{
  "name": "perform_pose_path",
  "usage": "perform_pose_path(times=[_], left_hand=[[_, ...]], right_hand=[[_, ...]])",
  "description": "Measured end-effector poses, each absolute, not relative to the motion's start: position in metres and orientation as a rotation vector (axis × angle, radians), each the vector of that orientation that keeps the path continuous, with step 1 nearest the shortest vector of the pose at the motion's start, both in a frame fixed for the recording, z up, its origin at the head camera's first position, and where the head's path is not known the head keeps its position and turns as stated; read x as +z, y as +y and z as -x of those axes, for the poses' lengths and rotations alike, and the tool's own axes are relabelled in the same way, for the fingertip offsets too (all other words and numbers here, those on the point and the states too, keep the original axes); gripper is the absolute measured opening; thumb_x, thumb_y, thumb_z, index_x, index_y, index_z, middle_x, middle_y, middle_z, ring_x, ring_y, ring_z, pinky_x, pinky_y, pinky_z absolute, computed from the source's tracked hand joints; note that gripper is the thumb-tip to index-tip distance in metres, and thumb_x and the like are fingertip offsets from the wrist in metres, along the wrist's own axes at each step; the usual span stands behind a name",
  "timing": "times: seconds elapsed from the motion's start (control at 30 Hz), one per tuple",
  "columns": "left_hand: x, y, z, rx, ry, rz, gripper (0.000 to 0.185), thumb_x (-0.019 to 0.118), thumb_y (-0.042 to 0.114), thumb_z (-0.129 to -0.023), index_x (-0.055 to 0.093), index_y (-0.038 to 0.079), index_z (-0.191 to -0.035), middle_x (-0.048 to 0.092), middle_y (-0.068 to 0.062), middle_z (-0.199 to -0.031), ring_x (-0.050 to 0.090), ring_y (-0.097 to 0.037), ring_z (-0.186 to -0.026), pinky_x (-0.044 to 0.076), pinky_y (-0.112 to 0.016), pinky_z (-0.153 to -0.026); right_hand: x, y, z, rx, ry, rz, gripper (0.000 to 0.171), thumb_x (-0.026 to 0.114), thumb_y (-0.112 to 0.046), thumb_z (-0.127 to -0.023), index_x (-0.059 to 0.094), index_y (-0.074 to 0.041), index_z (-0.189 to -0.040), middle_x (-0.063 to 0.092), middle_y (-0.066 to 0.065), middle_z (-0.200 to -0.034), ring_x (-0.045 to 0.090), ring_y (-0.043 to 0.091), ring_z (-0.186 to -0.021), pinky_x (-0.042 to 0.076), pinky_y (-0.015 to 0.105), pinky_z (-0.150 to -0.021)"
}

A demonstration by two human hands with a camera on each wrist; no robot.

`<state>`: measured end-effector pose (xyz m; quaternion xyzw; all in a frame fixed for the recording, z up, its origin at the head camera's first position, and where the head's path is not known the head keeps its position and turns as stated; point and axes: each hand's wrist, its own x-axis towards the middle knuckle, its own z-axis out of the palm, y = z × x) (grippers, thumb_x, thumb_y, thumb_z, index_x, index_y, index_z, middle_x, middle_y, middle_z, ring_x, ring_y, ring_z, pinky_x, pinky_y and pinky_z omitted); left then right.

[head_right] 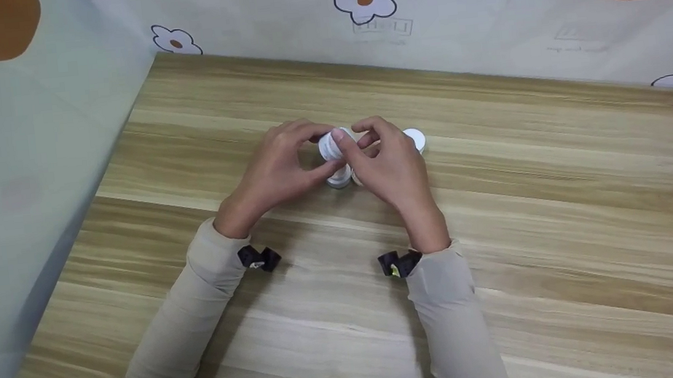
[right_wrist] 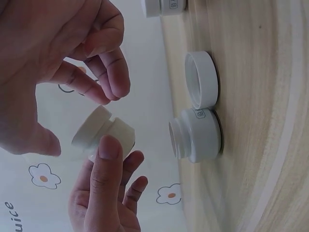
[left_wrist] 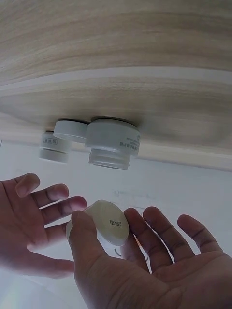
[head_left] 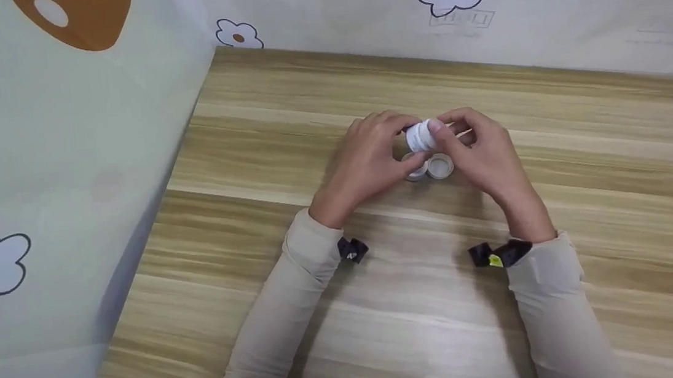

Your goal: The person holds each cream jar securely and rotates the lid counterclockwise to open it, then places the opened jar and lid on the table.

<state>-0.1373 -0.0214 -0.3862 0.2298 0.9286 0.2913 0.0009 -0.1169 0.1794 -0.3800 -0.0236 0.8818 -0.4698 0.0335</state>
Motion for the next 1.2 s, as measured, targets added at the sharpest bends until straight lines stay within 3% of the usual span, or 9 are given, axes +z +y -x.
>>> perform_pose_path(times=[0.13,0.27,0.5,0.83,1.2], left_hand=[[-0.3854,-0.0208,0.1374,0.907,2.912,-0.723,0.046,0.078,0.044,-0.094,0.072,0.021,-0.133,0.073,0.002,-0.134,0.065,-0.017,-0.124,0.048,-0.038,-0.105],[-0.3848,-0.0198,0.1381,0.911,2.909,-0.730,0.045,0.078,0.043,-0.094,0.072,0.022,-0.134,0.073,0.003,-0.135,0.065,-0.017,-0.127,0.048,-0.038,-0.105],[-0.3836,-0.0193,0.1392,0.927,2.909,-0.729,0.046,0.077,0.039,-0.094,0.071,0.020,-0.135,0.072,0.004,-0.135,0.065,-0.017,-0.124,0.049,-0.037,-0.103],[-0.3832,-0.0180,0.1413,0.883,2.898,-0.716,0.053,0.076,0.040,-0.095,0.066,0.019,-0.142,0.070,0.002,-0.139,0.064,-0.018,-0.128,0.049,-0.038,-0.107],[-0.3869,-0.0200,0.1417,0.918,2.899,-0.704,0.048,0.076,0.039,-0.095,0.068,0.021,-0.139,0.071,0.003,-0.136,0.065,-0.017,-0.123,0.050,-0.038,-0.104]], right_hand=[[-0.3789,0.1786,0.1179,-1.442,2.722,0.090,0.047,0.067,-0.048,-0.101,0.072,-0.006,-0.122,0.072,0.011,-0.106,0.067,0.011,-0.087,0.052,0.016,-0.073],[-0.3785,0.1790,0.1190,-1.447,2.720,0.125,0.043,0.071,-0.041,-0.100,0.073,-0.006,-0.124,0.072,0.011,-0.104,0.067,0.010,-0.085,0.052,0.015,-0.071],[-0.3753,0.1781,0.1204,-1.458,2.701,0.147,0.040,0.072,-0.037,-0.100,0.073,-0.008,-0.127,0.071,0.010,-0.107,0.067,0.013,-0.089,0.053,0.014,-0.074],[-0.3752,0.1800,0.1220,-1.472,2.676,0.180,0.039,0.072,-0.033,-0.101,0.071,-0.008,-0.130,0.072,0.011,-0.113,0.070,0.009,-0.082,0.056,0.017,-0.066],[-0.3770,0.1804,0.1202,-1.513,2.704,0.180,0.040,0.073,-0.029,-0.100,0.070,-0.007,-0.132,0.072,0.012,-0.119,0.067,0.006,-0.081,0.054,0.015,-0.065]])
